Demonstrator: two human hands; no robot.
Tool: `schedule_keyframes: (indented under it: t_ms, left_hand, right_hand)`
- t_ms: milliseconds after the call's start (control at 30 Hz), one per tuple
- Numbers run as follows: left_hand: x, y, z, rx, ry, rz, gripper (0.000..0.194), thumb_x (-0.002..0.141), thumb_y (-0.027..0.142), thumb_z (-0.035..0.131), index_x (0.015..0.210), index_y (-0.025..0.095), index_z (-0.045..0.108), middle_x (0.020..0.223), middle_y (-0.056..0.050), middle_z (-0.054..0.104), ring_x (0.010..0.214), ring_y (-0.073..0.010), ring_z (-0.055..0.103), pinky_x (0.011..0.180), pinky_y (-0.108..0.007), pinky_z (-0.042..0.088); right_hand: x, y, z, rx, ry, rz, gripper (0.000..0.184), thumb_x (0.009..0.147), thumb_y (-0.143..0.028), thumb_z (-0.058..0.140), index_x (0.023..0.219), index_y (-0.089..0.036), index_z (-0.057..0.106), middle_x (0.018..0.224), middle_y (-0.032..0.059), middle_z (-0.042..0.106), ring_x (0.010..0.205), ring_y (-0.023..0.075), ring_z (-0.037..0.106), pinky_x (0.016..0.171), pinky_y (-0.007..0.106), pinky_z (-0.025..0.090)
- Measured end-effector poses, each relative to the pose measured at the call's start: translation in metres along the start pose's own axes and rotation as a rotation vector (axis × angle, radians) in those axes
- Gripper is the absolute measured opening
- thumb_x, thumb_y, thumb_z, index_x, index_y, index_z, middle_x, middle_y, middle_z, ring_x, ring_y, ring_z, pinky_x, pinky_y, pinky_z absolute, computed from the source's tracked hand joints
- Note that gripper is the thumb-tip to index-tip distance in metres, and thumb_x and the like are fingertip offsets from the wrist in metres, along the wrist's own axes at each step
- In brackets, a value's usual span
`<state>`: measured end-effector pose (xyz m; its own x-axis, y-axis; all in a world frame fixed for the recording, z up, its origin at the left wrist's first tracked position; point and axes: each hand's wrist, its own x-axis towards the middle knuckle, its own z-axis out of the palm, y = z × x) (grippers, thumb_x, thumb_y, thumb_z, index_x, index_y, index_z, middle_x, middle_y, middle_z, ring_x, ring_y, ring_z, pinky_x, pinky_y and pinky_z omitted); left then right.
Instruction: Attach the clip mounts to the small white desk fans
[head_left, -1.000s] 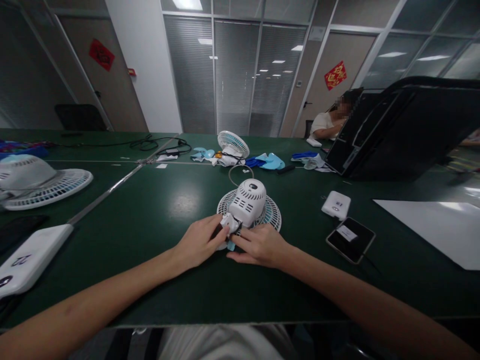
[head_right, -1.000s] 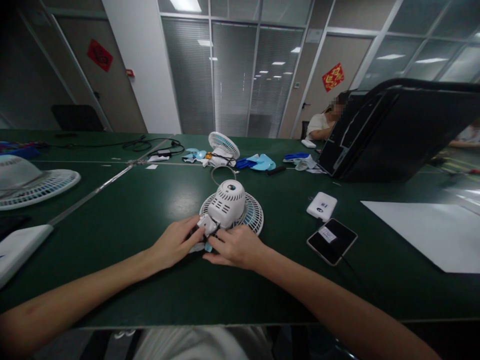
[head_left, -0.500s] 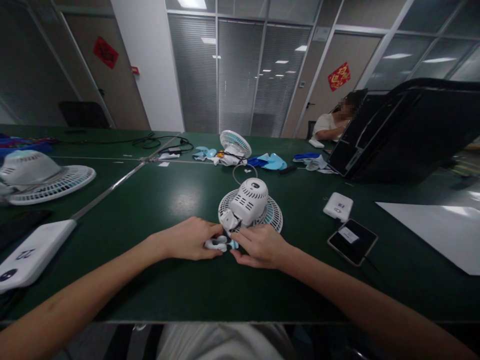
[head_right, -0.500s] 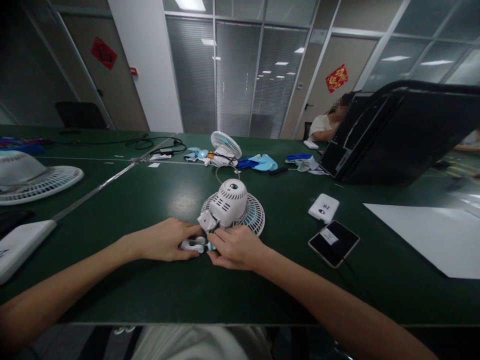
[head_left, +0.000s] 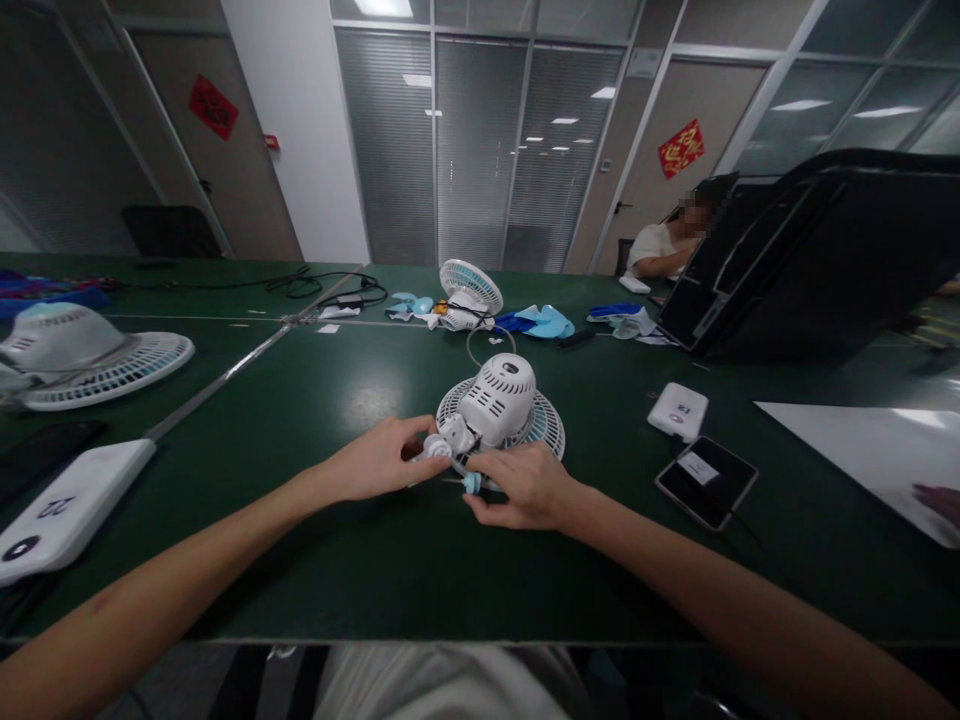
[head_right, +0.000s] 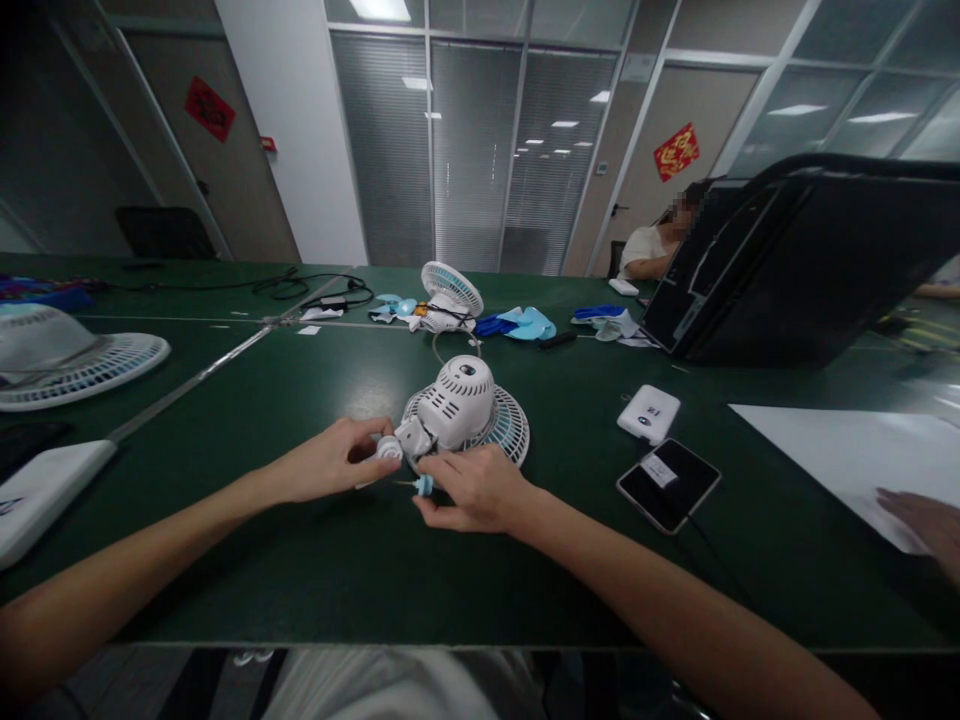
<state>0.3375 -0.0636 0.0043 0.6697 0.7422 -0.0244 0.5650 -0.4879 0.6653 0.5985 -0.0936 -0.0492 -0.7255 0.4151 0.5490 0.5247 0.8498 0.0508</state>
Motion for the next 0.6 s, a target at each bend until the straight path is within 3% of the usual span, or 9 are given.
schedule_keyframes:
  t_ms: [200,467,600]
  left_hand:
    - [0.0,0.0,-0.002,0.124,0.013,-0.086,0.044,0.093,0.059,0.054,0.094,0.016,0.062,0.073,-0.002,0.063,0.058,-0.0156,0.052,0.051,-0.024,0.029]
    - [0.004,-0.006,0.0,-0.03,0.024,-0.03,0.045,0.091,0.062,0.057,0.096,0.017,0.061,0.067,0.003,0.057,0.057,-0.0133,0.047,0.05,-0.023,0.028]
    - [0.006,-0.005,0.012,-0.06,0.12,-0.062,0.046,0.091,0.062,0.057,0.096,0.017,0.062,0.066,0.002,0.059,0.058,-0.0146,0.051,0.052,-0.024,0.031]
  right_hand:
    - [-0.002,0.0,0.002,0.004,-0.023,0.005,0.028,0.095,-0.04,0.058,0.112,-0.018,0.059,0.088,0.0013,0.073,0.069,0.0155,0.069,0.054,0.027,0.044]
    - [-0.001,0.0,-0.001,0.021,-0.04,0.032,0.028,0.096,-0.039,0.058,0.114,-0.018,0.058,0.085,0.0002,0.072,0.066,0.0147,0.067,0.053,0.026,0.044]
    - [-0.001,0.0,0.002,0.026,-0.026,0.005,0.032,0.095,-0.04,0.058,0.117,-0.017,0.058,0.09,0.0023,0.073,0.07,0.0155,0.069,0.055,0.026,0.046]
